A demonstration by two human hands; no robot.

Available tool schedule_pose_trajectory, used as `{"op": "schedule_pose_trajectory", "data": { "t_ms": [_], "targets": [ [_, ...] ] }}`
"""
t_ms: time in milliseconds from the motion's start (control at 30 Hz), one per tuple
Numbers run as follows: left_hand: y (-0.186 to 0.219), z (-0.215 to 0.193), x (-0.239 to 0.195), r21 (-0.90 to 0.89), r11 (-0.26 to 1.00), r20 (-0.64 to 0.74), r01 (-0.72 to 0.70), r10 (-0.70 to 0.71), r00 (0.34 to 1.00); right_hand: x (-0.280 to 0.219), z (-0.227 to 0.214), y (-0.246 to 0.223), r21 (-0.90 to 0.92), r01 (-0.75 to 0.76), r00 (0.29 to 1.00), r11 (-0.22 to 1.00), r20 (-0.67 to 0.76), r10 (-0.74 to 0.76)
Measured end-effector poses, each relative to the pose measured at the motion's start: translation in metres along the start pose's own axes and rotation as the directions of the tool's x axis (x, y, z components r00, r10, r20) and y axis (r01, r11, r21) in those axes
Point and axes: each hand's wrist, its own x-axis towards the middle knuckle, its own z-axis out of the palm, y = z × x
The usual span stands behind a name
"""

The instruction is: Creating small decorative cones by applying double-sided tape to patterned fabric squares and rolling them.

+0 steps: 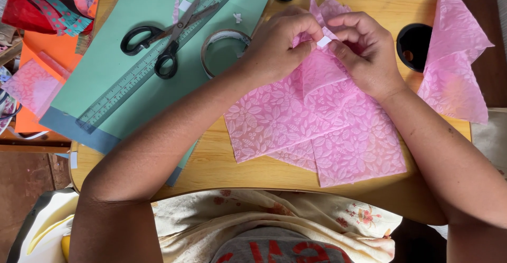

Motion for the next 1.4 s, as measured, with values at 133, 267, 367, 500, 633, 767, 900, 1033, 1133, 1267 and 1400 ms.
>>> {"op": "schedule_pose_trajectory", "data": {
  "t_ms": [133, 267, 367, 500, 633, 767, 900, 1033, 1133, 1267, 1400],
  "targets": [
    [-0.001, 0.000, 0.001, -0.004, 1.000, 0.013, 0.031, -0.031, 0.999, 0.000, 0.000, 0.000, -0.006, -0.003, 1.000, 1.000, -0.002, 0.003],
    [-0.001, 0.000, 0.000, -0.006, 0.999, 0.020, 0.044, -0.044, 0.999, 0.000, 0.000, -0.001, -0.011, -0.022, 1.000, 1.000, -0.010, 0.021],
    [0.000, 0.000, 0.000, 0.015, 0.998, 0.033, 0.062, -0.063, 0.997, 0.000, 0.000, 0.000, -0.005, -0.026, 1.000, 1.000, -0.009, 0.026],
    [-0.002, 0.001, 0.000, 0.028, 0.999, 0.023, 0.037, -0.038, 0.999, -0.001, 0.000, 0.000, 0.009, -0.037, 0.999, 0.999, -0.009, 0.037],
    [-0.003, 0.001, -0.002, 0.041, 0.999, 0.023, 0.028, -0.029, 0.999, -0.001, 0.001, -0.002, -0.010, -0.049, 0.999, 0.999, -0.015, 0.048],
    [-0.004, 0.002, -0.002, 0.088, 0.996, 0.021, 0.010, -0.011, 1.000, -0.001, 0.001, -0.001, -0.017, -0.061, 0.998, 0.998, -0.028, 0.061],
    [-0.003, 0.002, -0.003, 0.119, 0.993, 0.022, 0.005, -0.008, 1.000, 0.000, 0.001, 0.006, -0.006, -0.021, 0.999, 1.000, -0.047, 0.021],
    [0.000, 0.003, -0.004, 0.136, 0.990, 0.006, -0.032, 0.031, 0.999, -0.001, 0.000, 0.010, 0.011, -0.029, 0.998, 1.000, -0.054, 0.030],
    [0.004, 0.007, -0.006, 0.202, 0.979, 0.023, 0.027, -0.033, 0.999, 0.000, 0.000, 0.012, -0.026, -0.026, 0.998, 0.999, -0.057, 0.025],
    [0.008, 0.018, -0.011, 0.398, 0.915, -0.073, 0.070, -0.045, 0.996, 0.001, 0.003, 0.010, -0.011, -0.025, 0.998, 1.000, -0.065, 0.025],
    [0.001, 0.027, -0.013, 0.442, 0.895, -0.081, 0.060, -0.027, 0.996, 0.001, 0.005, 0.008, 0.016, -0.043, 0.996, 0.999, -0.079, 0.044]
  ]
}}
